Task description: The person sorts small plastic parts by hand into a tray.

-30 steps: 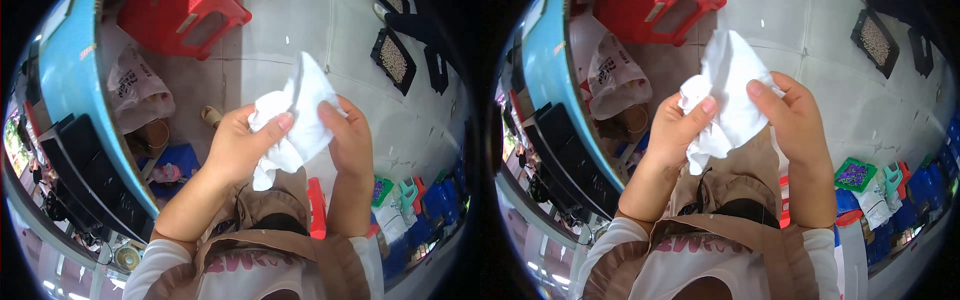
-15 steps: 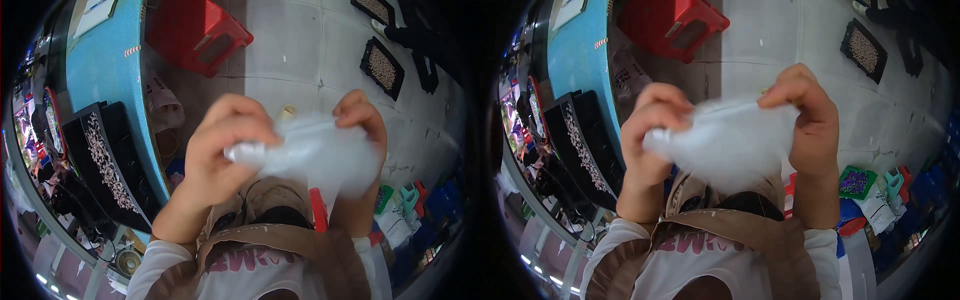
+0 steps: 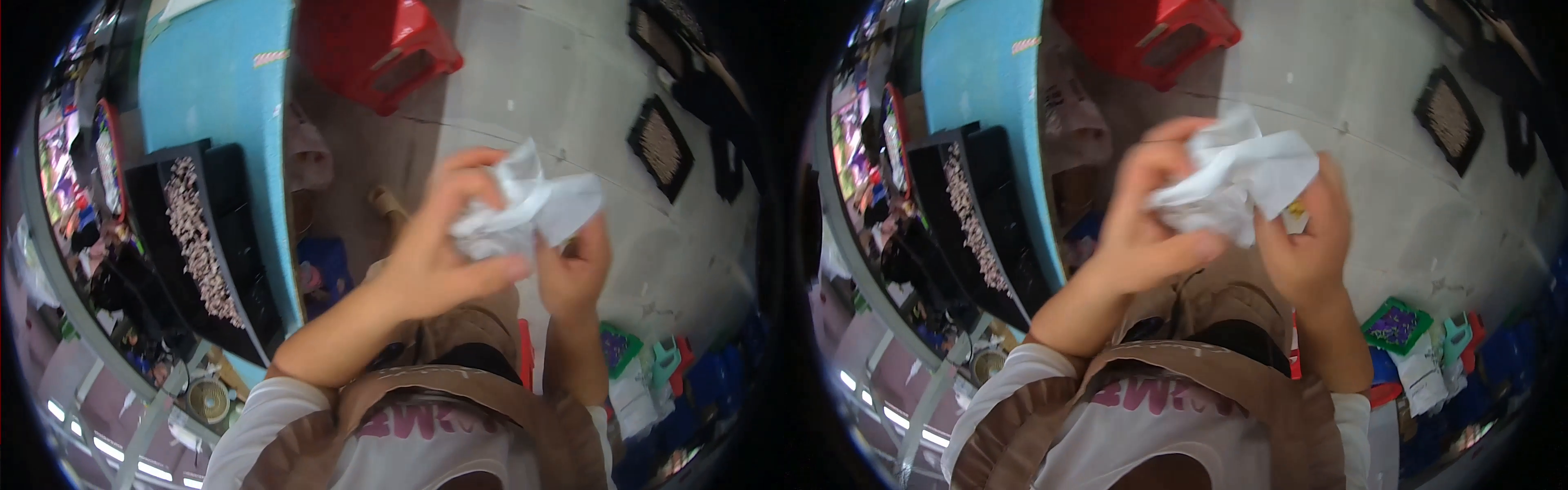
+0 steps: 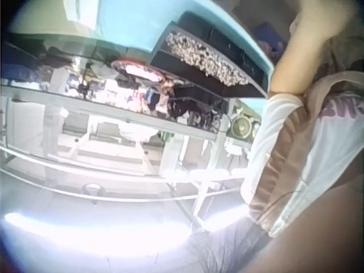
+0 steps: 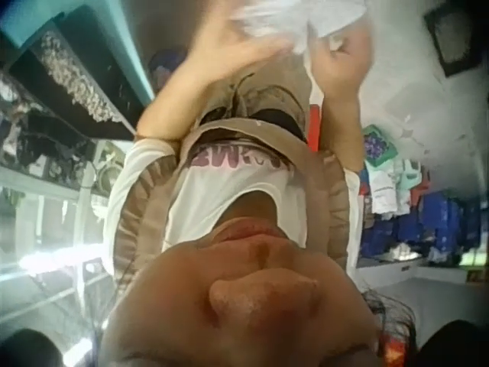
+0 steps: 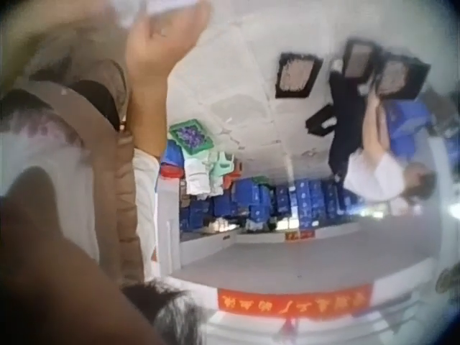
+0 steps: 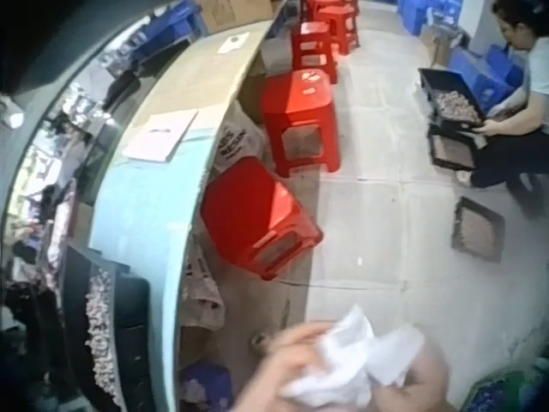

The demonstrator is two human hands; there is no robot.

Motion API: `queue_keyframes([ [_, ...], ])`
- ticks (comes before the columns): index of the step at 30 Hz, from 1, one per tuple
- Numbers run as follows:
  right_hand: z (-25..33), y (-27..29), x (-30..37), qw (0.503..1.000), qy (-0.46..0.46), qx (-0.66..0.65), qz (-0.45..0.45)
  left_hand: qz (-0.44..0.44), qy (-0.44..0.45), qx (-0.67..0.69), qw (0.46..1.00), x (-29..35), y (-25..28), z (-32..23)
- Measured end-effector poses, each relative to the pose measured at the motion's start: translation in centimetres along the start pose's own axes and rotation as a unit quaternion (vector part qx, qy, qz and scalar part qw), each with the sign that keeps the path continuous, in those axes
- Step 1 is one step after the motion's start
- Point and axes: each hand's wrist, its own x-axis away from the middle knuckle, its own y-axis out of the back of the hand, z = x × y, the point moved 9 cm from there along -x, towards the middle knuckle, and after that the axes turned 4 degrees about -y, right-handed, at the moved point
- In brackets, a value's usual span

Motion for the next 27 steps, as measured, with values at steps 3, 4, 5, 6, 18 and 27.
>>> queue_keyframes([
  [3, -5.0, -2.3, 1.7, 0.988, -0.152, 0.001, 0.008, -0.132, 0.299, 0.147, 0.934, 2.7, 0.1, 8.4],
  [4, -6.4, -2.5, 2.0, 0.965, -0.243, -0.098, 0.006, -0.148, 0.295, 0.135, 0.934, 2.8, 0.8, 8.6],
  [5, -7.8, -2.4, 2.8, 0.925, -0.330, -0.190, -0.005, -0.159, 0.293, 0.128, 0.934, 2.7, 1.4, 8.7],
  [6, -8.7, -1.5, 3.2, 0.926, -0.348, -0.143, 0.029, -0.181, 0.294, 0.105, 0.933, 2.7, 1.9, 8.6],
  [18, -6.5, 2.5, 1.5, 0.875, -0.347, -0.317, -0.114, -0.169, 0.206, 0.177, 0.948, 1.4, 0.4, 4.2],
  [27, -7.2, 1.5, 2.0, 0.901, -0.345, -0.252, -0.079, -0.241, 0.210, 0.122, 0.940, 2.1, 1.4, 5.5],
])
